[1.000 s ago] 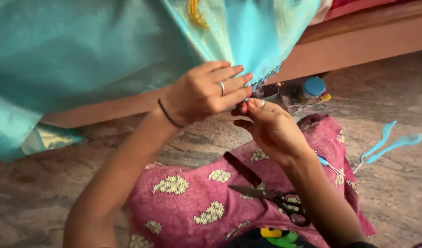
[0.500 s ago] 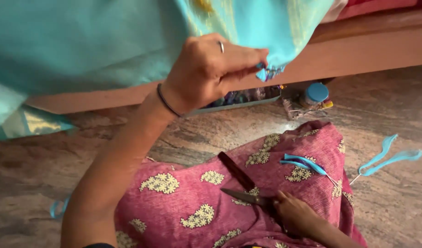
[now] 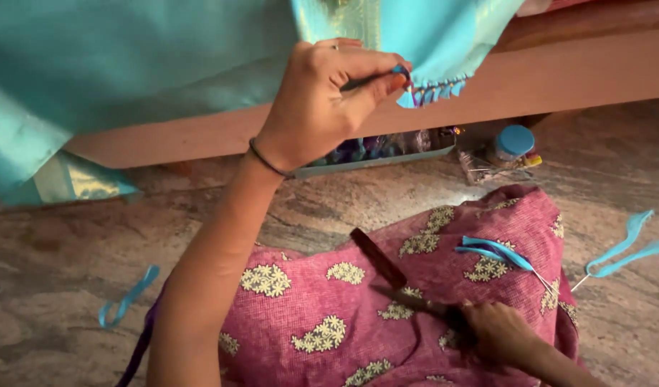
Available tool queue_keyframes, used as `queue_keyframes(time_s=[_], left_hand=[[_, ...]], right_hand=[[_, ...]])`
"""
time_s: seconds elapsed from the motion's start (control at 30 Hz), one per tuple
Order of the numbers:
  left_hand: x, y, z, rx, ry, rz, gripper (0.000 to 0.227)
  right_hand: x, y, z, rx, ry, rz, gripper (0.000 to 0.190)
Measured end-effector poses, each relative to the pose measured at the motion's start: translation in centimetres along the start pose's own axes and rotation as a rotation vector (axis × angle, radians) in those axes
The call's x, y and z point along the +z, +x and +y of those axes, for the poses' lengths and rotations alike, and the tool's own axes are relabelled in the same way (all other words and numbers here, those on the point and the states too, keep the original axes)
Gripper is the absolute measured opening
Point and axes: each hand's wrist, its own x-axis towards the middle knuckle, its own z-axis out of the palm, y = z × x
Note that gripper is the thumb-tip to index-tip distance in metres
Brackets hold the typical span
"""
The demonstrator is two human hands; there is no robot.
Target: Attaching and trimming decorative blue and purple tassels to the edge of a light blue saree.
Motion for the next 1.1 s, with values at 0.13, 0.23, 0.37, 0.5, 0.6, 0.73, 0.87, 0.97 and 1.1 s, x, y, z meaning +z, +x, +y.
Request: queue_keyframes(time_s=[0.13,0.23,0.37,0.5,0.6,0.73,0.87,0.97,1.1], left_hand=[[-0.3,-0.8,-1.4,0.022,-0.041,0.013,0.012],[-0.6,-0.6,-1.6,-0.022,-0.083,0.032,0.013],[-0.3,-0.5,-1.4,-0.052,-0.082,0.022,0.011],[0.3,-0.6,-1.6,-0.030,-0.091,0.061,0.009],[0.9,-0.9,-1.7,-0.018,-0.103,0.110,0.009],[0.8,-1.4,-1.4,-0.055,0.015,0.146,0.007],[0.9,-1.4,-0.9,-0.056,0.021,0.174,0.009],[1.0,-1.5,-1.0,-0.191,-0.183,0.145,0.009],[1.0,-1.7,-1.7,-0.135,-0.241,0.104,0.009]], right_hand=[[0.8,0.1,2.0,0.021,-0.055,0.001,0.036],[0.7,0.1,5.4,-0.036,0.011,0.096,0.022],[-10.7,-6.7,3.9,-0.319,0.405,0.593,0.029],[-18.0,-10.4,2.0,-0.091,0.437,0.849,0.039],[-20.9,-10.5,1.3,-0.042,0.400,0.982,0.047],[-22.3,-9.6,0.4,-0.148,0.420,0.997,0.048],[-22.1,-8.4,0.8,-0.322,0.534,0.997,0.043],[-22.6,-8.9,0.2,-0.292,0.541,0.964,0.041],[-22.6,-8.6,1.2,-0.233,0.489,0.986,0.041]])
